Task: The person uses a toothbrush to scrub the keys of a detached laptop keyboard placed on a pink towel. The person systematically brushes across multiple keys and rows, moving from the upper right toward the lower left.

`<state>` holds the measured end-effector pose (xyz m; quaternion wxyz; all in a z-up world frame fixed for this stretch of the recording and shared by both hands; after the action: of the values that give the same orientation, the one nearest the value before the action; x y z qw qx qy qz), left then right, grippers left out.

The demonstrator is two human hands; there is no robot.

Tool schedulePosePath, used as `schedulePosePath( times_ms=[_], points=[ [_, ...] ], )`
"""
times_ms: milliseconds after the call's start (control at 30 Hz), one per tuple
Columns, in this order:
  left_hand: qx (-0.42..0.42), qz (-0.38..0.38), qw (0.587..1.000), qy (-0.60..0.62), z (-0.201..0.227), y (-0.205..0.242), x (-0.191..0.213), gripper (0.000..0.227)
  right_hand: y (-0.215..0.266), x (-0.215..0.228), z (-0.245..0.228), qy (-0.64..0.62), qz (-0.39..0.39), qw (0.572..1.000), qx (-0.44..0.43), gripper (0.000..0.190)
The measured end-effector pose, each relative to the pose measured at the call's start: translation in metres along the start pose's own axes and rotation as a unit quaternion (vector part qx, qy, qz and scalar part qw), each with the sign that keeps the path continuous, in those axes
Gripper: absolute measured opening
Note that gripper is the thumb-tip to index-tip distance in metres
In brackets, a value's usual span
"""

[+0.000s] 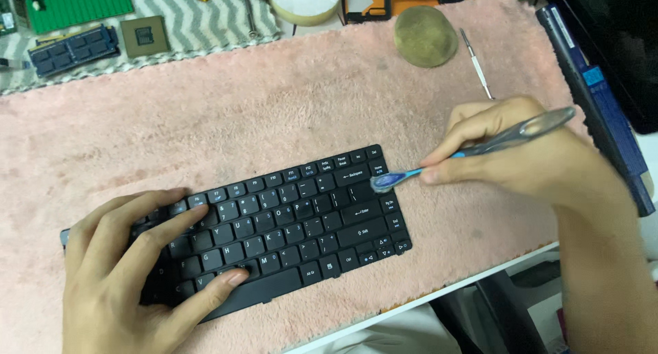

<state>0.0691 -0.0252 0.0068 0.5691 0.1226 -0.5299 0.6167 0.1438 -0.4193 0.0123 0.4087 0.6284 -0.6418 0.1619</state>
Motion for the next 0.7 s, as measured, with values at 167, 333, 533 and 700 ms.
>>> schedulePosePath(
  times_ms=[167,333,533,700],
  points=[
    [-0.005,0.005,1.0,0.002,-0.001,0.0,-0.001,0.076,0.011,0.004,0.006,-0.019,0.003,0.996,0.086,0.014],
    [-0.005,0.005,1.0,0.008,0.001,-0.001,0.001,0.076,0.036,-0.012,-0.01,-0.065,0.016,0.967,0.247,0.017],
    [-0.003,0.002,1.0,0.012,0.002,-0.003,0.003,0.074,0.038,-0.008,0.0,-0.081,0.084,0.978,0.171,0.022],
    [-0.006,0.006,1.0,0.015,0.001,-0.002,0.002,0.076,0.035,0.005,0.004,-0.052,0.086,0.984,0.148,0.02]
  ],
)
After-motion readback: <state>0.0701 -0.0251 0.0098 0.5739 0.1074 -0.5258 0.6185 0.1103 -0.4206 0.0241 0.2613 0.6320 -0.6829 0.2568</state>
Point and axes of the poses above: each hand's wrist, its own y-axis away from the middle knuckle, its own x-axis out of the back of the hand, z = x × y, the point moved 8 cm from there along -y, towards the middle knuckle, and after that the axes turned 12 degrees about z, right-handed, at the moved point
